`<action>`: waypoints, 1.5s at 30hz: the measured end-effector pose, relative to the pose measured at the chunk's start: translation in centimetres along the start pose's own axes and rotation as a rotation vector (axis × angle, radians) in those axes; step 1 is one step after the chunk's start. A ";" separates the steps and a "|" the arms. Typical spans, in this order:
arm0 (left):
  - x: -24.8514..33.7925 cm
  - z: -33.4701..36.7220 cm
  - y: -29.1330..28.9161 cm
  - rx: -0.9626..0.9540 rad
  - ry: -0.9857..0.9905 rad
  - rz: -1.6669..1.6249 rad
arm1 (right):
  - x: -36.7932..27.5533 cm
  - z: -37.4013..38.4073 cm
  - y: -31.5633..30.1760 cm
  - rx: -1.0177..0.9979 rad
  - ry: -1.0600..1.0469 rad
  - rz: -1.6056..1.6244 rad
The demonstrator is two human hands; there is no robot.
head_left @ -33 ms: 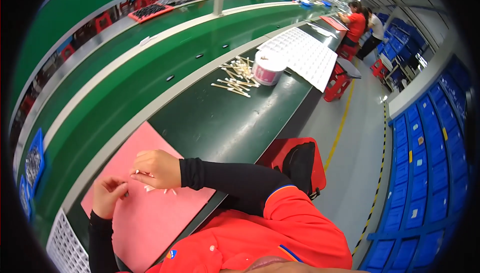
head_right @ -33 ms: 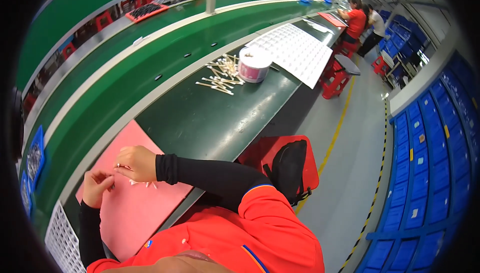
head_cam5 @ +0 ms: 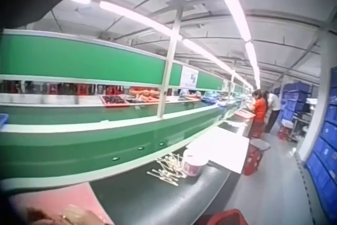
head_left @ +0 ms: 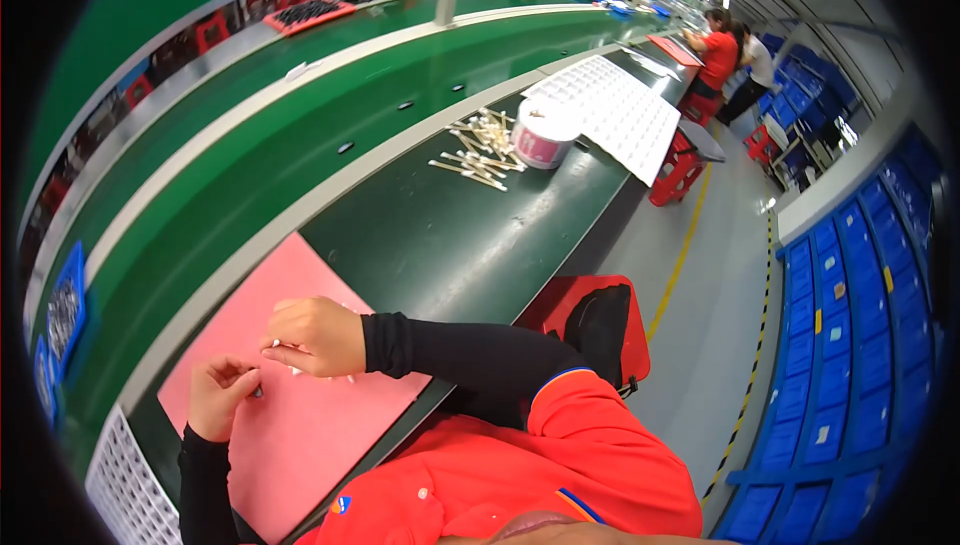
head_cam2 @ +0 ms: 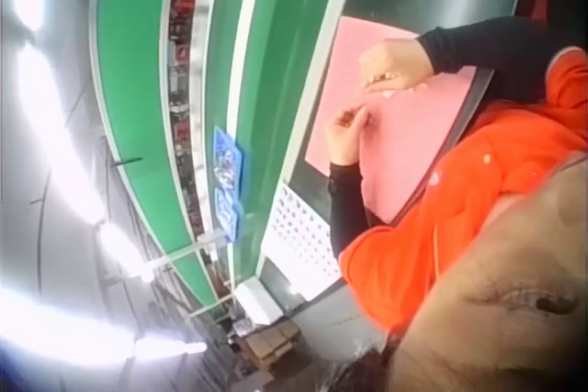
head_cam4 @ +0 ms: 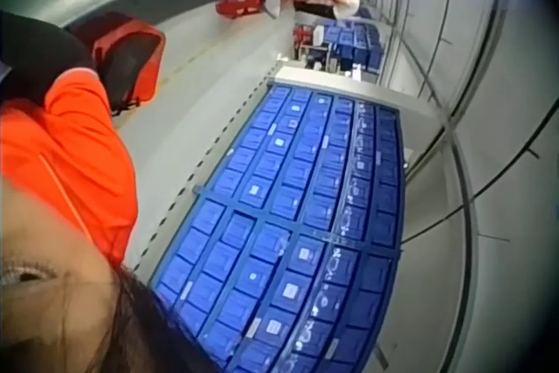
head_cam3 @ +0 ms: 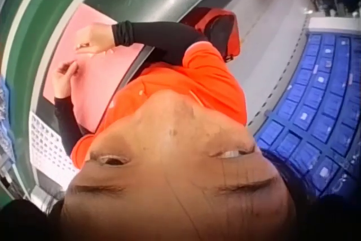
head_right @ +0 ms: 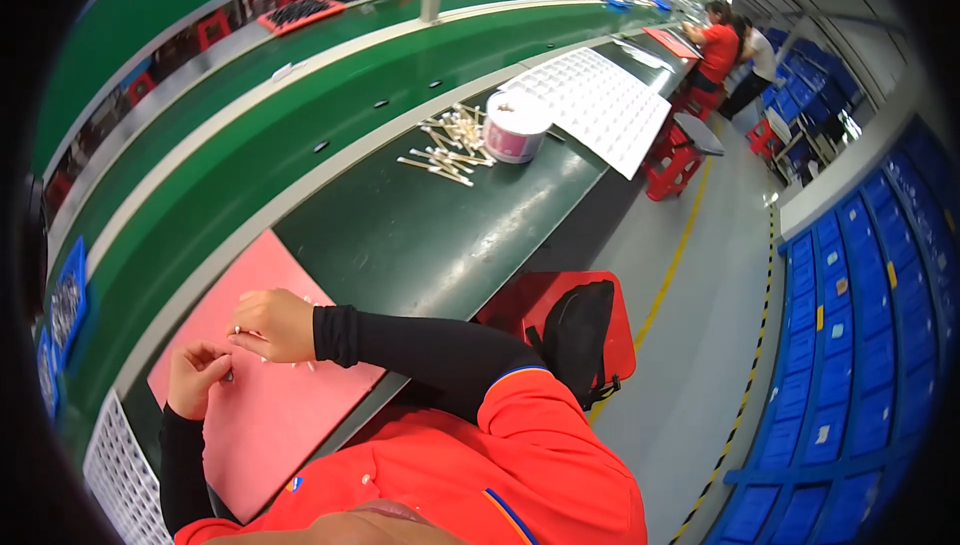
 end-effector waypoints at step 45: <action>-0.9 -3.9 -3.6 0.161 0.041 -0.069 | -1.3 0.6 2.0 -0.243 0.119 0.033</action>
Point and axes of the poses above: each hand's wrist, its own z-axis towards the middle knuckle, its own y-axis out of the palm, x = y × z, the point moved 6 cm from there along z, towards the middle knuckle, and after that the axes turned 12 degrees about -z, right-handed, at the moved point
